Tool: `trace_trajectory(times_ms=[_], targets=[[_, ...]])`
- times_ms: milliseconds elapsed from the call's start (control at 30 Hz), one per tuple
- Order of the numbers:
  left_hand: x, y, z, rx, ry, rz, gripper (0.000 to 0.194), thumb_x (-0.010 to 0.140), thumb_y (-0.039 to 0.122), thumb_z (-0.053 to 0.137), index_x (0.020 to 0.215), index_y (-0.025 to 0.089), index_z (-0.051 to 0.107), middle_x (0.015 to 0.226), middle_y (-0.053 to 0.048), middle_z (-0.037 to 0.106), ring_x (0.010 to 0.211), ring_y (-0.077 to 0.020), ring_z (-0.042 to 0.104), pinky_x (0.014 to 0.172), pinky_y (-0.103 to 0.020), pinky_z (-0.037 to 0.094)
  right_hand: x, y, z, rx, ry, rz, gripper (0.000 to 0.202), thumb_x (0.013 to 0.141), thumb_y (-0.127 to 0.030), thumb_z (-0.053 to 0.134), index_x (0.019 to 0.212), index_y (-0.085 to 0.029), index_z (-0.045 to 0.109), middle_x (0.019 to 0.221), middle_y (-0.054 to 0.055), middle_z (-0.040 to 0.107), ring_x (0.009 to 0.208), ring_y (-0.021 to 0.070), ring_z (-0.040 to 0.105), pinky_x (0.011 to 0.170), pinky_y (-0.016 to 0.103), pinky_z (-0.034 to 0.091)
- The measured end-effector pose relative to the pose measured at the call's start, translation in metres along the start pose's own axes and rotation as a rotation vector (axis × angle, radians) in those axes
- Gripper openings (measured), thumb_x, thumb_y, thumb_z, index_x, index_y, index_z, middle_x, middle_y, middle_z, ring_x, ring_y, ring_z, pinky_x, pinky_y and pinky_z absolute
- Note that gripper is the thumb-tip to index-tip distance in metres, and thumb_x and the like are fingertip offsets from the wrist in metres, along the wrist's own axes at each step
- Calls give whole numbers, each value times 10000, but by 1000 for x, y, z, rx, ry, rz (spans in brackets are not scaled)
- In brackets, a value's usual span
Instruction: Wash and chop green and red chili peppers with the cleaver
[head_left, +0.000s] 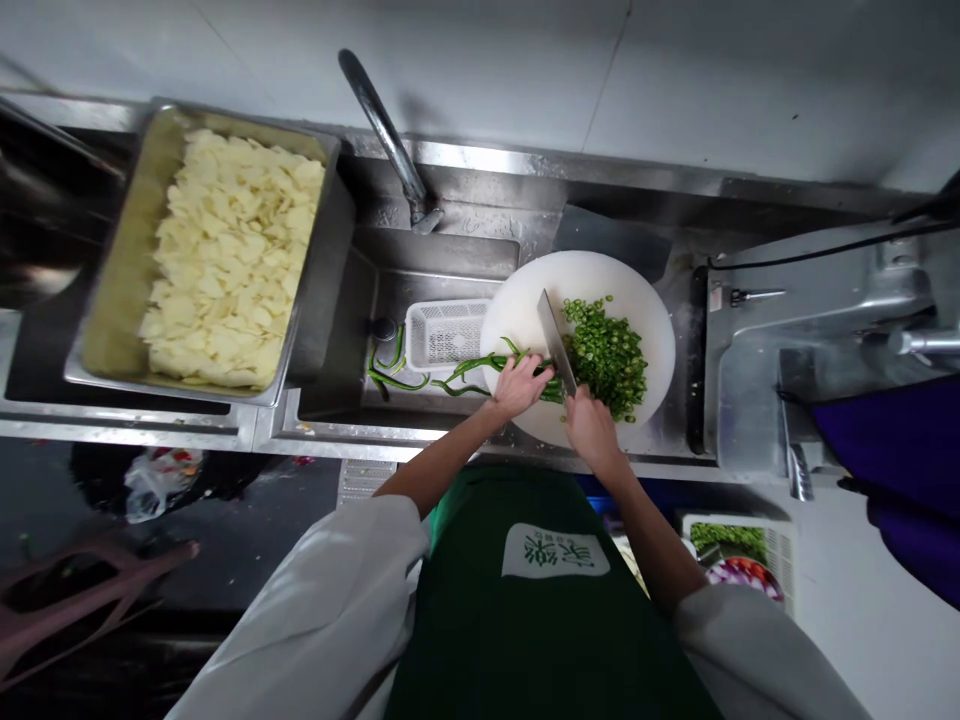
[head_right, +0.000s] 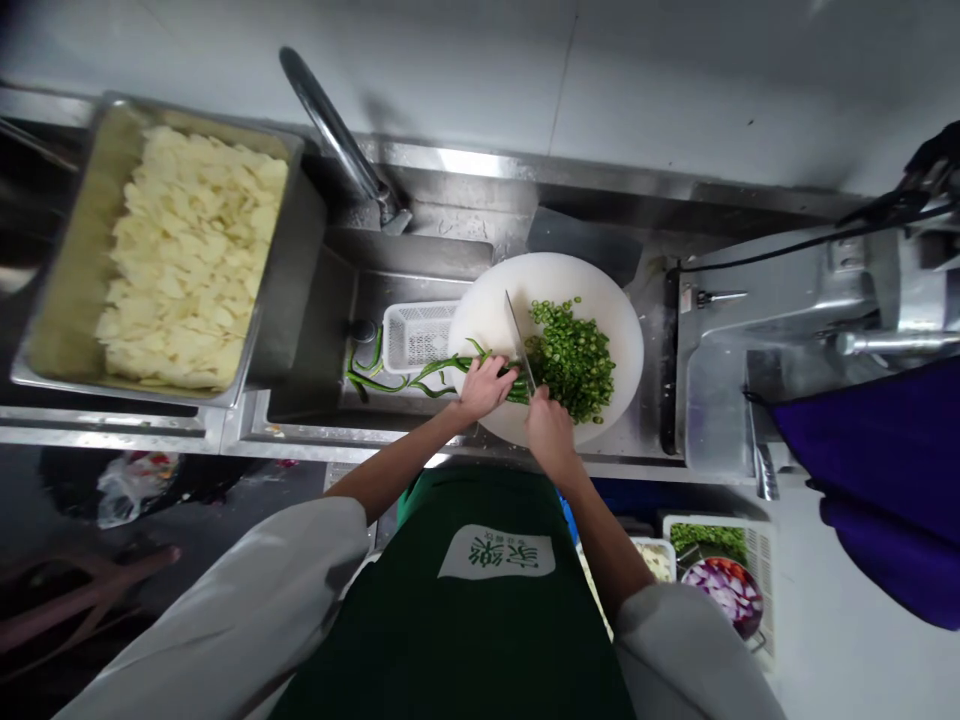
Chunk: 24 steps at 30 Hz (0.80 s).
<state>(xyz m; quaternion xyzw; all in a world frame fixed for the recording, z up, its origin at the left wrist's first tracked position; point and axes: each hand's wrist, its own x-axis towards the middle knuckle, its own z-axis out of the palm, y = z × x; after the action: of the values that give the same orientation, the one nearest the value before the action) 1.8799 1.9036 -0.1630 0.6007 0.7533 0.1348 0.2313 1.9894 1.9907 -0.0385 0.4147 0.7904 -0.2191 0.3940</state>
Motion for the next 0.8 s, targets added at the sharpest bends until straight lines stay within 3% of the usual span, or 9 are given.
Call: trace_trajectory(times_ms=[467,800], targets=[[0,2,0,13,-23,-10,307,976,257,405,1196,237,619,1157,-138,595,1074,-289,532,904,-441,377,1,-2,4,60,14,3,284,1023,-215,289,1183,-92,487,1053,205,701,995,277,690,815,319,466],[-3,4,-1,9,-12,-67,316,984,255,391,1203,246,618,1156,-135,602,1065,-283,544,883,-428,390,11,0,7,149,14,11,273,1028,-247,317,1189,-119,496,1089,174,701,1020,240,677,818,280,448]])
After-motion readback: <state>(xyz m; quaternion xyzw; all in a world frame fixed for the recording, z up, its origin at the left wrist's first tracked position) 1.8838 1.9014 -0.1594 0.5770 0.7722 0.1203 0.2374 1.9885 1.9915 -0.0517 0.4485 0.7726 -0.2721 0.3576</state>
